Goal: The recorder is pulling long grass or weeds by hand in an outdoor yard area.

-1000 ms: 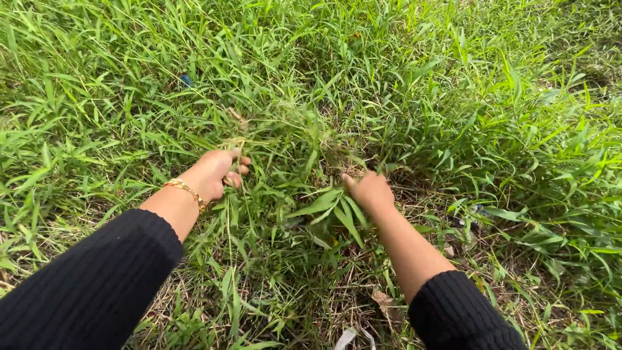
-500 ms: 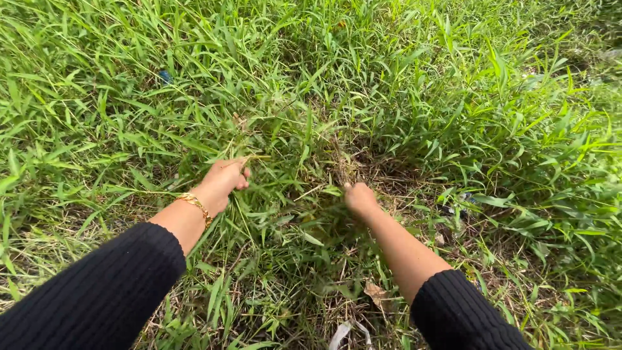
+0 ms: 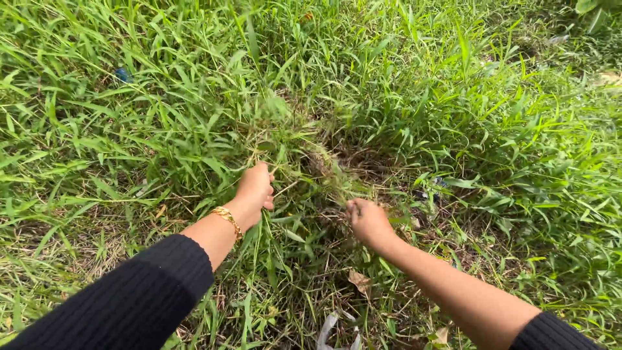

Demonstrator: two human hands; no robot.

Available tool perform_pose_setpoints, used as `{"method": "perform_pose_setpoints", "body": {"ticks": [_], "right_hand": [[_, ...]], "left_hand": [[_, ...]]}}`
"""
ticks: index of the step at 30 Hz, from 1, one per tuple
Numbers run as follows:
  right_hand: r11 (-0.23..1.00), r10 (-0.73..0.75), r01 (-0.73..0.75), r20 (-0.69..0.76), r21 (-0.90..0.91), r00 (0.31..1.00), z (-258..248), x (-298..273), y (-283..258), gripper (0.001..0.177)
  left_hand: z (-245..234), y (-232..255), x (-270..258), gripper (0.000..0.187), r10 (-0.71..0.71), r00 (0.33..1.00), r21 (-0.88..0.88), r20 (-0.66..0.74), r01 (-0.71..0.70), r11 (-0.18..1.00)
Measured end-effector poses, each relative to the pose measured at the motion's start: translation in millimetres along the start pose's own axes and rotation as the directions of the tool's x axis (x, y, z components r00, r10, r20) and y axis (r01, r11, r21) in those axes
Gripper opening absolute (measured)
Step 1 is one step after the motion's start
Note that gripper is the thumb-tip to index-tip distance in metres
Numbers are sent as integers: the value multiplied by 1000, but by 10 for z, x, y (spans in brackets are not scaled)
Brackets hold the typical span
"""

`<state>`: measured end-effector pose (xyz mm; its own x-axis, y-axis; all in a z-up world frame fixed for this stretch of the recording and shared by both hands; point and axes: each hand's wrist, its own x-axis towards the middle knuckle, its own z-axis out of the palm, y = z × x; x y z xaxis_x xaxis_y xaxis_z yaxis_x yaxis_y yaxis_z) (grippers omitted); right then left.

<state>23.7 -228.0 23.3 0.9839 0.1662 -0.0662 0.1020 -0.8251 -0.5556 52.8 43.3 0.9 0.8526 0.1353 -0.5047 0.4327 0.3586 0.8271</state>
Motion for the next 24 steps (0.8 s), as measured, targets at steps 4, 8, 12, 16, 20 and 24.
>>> {"method": "perform_pose_setpoints", "body": {"ticks": [4, 8, 12, 16, 20, 24], "right_hand": [[962, -271, 267, 100, 55, 957, -216, -862, 95, 17], [913, 235, -229, 22, 338, 972, -730, -818, 811, 28], [562, 230, -122, -13, 818, 973, -1207, -720, 543, 31], [464, 35, -75, 66, 883, 997, -1400, -531, -446, 29], [349, 22, -37, 31, 936, 999, -880, -67, -941, 32], [459, -89, 56, -17, 887, 996, -132, 468, -859, 19]], "left_hand": [[77, -105, 10, 22, -18, 997, 28, 82, 16, 999], [379, -132, -76, 23, -20, 990, 91, 137, 7, 996], [752, -148, -340, 28, 19, 962, 117, 272, -53, 992], [947, 91, -910, 52, 66, 850, 39, 522, -101, 994], [935, 288, -960, 60, 43, 708, -100, 705, 40, 994], [541, 284, -408, 36, -8, 725, 85, 688, -69, 994]]}}
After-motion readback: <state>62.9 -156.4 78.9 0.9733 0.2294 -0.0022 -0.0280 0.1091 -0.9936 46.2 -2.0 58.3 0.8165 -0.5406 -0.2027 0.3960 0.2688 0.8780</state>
